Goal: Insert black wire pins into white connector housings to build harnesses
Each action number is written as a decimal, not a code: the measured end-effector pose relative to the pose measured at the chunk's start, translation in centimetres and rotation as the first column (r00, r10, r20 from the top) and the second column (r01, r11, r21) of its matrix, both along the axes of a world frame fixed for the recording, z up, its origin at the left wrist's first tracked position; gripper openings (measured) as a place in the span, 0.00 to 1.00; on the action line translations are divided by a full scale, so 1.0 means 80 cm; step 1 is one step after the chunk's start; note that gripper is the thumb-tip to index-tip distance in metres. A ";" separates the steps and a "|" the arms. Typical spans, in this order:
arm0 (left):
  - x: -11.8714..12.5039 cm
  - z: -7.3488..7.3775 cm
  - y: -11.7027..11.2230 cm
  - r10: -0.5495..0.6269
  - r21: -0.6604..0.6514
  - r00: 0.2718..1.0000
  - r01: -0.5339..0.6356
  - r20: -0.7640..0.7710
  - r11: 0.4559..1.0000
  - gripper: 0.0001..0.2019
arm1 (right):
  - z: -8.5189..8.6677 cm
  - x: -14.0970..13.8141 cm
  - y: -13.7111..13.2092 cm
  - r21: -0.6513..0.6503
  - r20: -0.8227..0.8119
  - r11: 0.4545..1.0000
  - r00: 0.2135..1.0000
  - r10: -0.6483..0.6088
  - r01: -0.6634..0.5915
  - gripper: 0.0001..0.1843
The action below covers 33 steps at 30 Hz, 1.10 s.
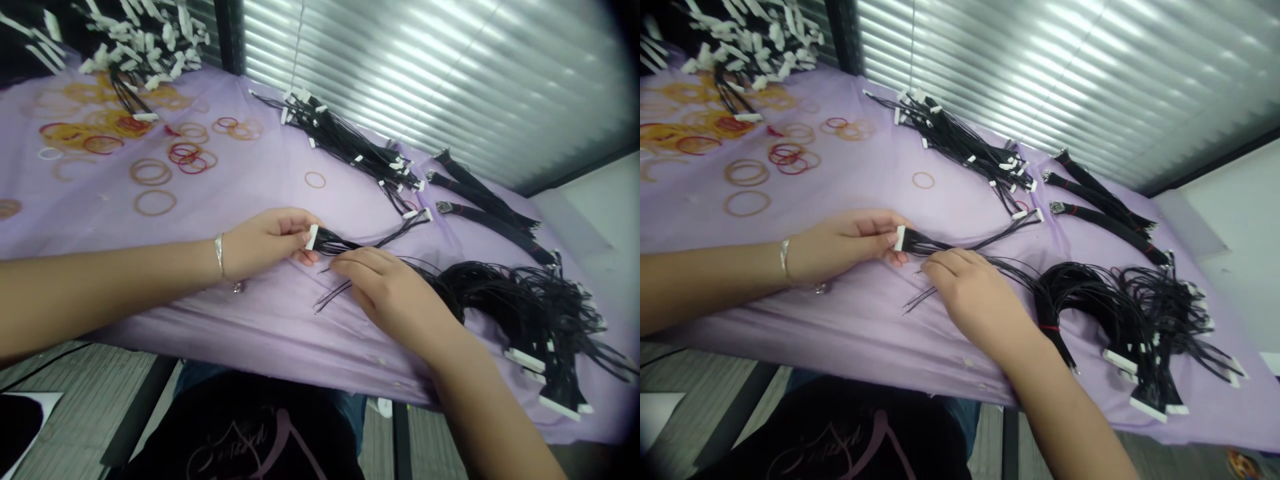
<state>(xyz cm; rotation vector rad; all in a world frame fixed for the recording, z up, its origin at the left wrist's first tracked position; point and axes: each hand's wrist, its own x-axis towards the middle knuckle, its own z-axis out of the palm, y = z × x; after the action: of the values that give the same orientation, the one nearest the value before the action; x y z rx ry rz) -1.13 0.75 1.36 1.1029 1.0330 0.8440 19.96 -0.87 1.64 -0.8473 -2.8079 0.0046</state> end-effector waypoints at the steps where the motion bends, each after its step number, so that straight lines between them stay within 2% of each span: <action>1: 0.001 0.001 0.000 0.010 -0.015 1.000 -0.010 -0.010 1.000 0.09 | -0.002 0.001 0.001 -0.027 0.027 0.999 0.999 -0.023 0.024 0.17; 8: 0.000 -0.006 0.000 0.014 -0.030 1.000 -0.014 -0.010 0.999 0.09 | 0.007 0.009 0.003 -0.288 0.071 0.956 0.997 -0.042 0.061 0.19; 12: -0.001 -0.007 0.000 -0.019 0.010 1.000 0.020 -0.021 1.000 0.08 | 0.014 0.010 0.006 -0.395 0.129 0.899 0.980 -0.148 0.188 0.12; 16: -0.003 -0.007 0.000 -0.041 0.055 0.997 0.045 -0.066 0.997 0.08 | 0.019 0.008 0.008 -0.444 0.155 0.869 0.974 -0.168 0.221 0.07; 20: -0.004 -0.009 0.000 -0.061 0.104 0.993 0.072 -0.098 0.992 0.07 | 0.020 0.005 0.007 -0.432 0.185 0.880 0.974 -0.131 0.200 0.05; 23: -0.005 -0.010 0.001 -0.066 0.124 0.994 0.077 -0.092 0.989 0.07 | 0.018 0.001 0.004 -0.417 0.094 0.900 0.991 -0.097 0.127 0.06; 27: -0.005 -0.010 0.001 -0.059 0.086 0.996 0.065 -0.066 0.994 0.07 | 0.011 -0.004 -0.001 -0.399 -0.176 0.916 0.977 -0.118 0.039 0.04; 29: -0.005 -0.009 0.000 -0.087 0.078 0.995 0.091 -0.053 0.993 0.07 | 0.008 -0.007 -0.003 -0.389 -0.278 0.921 0.949 -0.148 0.029 0.04; 33: -0.007 -0.009 -0.004 -0.209 0.120 0.978 0.209 -0.018 0.970 0.06 | 0.005 -0.010 -0.005 -0.368 -0.375 0.927 0.901 -0.220 0.073 0.06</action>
<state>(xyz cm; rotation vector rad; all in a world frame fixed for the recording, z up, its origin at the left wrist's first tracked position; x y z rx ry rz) -1.72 0.40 0.63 1.2928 0.8603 0.7413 19.15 -1.24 2.01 -0.9974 -2.3675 0.6005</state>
